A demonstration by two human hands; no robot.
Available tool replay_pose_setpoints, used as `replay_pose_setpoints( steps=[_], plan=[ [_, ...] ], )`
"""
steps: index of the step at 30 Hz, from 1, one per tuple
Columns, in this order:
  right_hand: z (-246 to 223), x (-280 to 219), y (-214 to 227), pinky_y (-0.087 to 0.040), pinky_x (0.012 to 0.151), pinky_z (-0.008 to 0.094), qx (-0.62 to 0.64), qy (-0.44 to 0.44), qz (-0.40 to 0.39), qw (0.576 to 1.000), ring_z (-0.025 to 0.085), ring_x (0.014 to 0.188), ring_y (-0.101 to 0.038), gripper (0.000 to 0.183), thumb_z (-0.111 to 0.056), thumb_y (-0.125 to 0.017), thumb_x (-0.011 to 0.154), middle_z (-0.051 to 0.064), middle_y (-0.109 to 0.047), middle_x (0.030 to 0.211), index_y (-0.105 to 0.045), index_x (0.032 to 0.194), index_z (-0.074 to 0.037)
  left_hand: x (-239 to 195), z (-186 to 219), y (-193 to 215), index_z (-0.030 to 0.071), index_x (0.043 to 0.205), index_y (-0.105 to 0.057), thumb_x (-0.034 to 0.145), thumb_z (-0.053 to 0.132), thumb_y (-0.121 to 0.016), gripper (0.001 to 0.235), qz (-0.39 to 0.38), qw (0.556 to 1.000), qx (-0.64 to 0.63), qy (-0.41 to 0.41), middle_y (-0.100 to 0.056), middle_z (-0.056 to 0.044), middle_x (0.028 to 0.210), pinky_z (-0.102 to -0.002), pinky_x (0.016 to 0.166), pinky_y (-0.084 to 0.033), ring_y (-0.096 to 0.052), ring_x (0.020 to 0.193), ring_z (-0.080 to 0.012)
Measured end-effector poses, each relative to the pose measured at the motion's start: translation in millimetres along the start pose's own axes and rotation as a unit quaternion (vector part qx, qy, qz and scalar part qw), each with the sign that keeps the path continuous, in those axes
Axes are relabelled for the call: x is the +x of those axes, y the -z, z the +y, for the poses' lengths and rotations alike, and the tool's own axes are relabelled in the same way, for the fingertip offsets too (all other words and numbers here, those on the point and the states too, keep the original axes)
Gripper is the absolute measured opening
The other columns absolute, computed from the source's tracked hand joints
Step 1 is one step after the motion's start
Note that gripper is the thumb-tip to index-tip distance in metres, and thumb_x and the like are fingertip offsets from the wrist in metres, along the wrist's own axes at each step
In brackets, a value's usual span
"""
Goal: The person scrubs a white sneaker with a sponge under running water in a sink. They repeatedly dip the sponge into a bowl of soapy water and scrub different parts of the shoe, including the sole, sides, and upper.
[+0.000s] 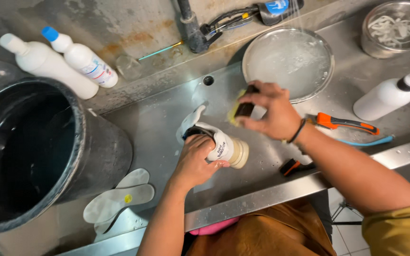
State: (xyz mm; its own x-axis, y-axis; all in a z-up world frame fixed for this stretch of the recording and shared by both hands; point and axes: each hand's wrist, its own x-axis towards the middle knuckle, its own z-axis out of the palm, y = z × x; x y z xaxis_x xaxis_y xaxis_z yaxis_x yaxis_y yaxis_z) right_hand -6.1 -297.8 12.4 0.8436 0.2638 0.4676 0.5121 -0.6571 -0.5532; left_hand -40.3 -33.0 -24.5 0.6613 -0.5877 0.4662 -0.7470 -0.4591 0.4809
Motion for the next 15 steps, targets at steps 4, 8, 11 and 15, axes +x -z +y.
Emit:
replay_pose_setpoints(
  steps=[4,8,11,15],
  plan=[
    [-42.8,-27.4,-11.1,-0.041,0.090,0.045,0.131,0.081,-0.007,0.988,0.040,0.115,-0.059,0.045,-0.052,-0.080,0.070,0.017,-0.058,0.132,-0.073,0.106,-0.026,10.1,-2.0,-1.4,0.013,0.077,-0.056,0.079,0.048,-0.075,0.040,0.020,0.999,0.009,-0.034,-0.059,-0.003,0.077,-0.041,0.081,-0.048,-0.065,0.082,-0.0245],
    [9.6,-35.3,-31.2,-0.033,0.094,0.050,0.019,-0.119,-0.029,0.992,0.032,0.127,-0.047,0.039,-0.043,-0.077,0.073,0.008,-0.049,0.133,-0.069,0.108,-0.027,4.2,-14.2,6.1,0.010,0.068,-0.045,0.081,0.045,-0.067,0.044,-0.003,0.999,0.048,0.006,-0.056,-0.003,0.071,-0.037,0.074,-0.037,-0.054,0.072,-0.0262],
    [-3.8,-14.5,-10.2,-0.041,0.093,0.038,0.073,-0.208,0.041,0.975,0.018,0.119,-0.054,0.053,-0.041,-0.079,0.070,-0.003,-0.059,0.122,-0.062,0.117,-0.023,11.5,-19.9,7.7,0.012,0.060,-0.043,0.083,0.045,-0.065,0.046,0.061,0.996,0.070,-0.007,-0.053,-0.001,0.061,-0.036,0.067,-0.037,-0.054,0.064,-0.0228],
    [-10.8,12.9,2.6,-0.038,0.090,0.027,0.344,-0.238,0.147,0.896,0.014,0.112,-0.058,0.106,-0.022,-0.082,0.069,0.017,-0.059,0.132,-0.012,0.149,-0.023,6.9,-9.1,3.5,0.012,0.062,-0.050,0.081,0.032,-0.070,0.035,0.091,0.992,0.084,-0.001,-0.063,-0.001,0.068,-0.036,0.068,-0.039,-0.060,0.069,-0.0210]
  ],
)
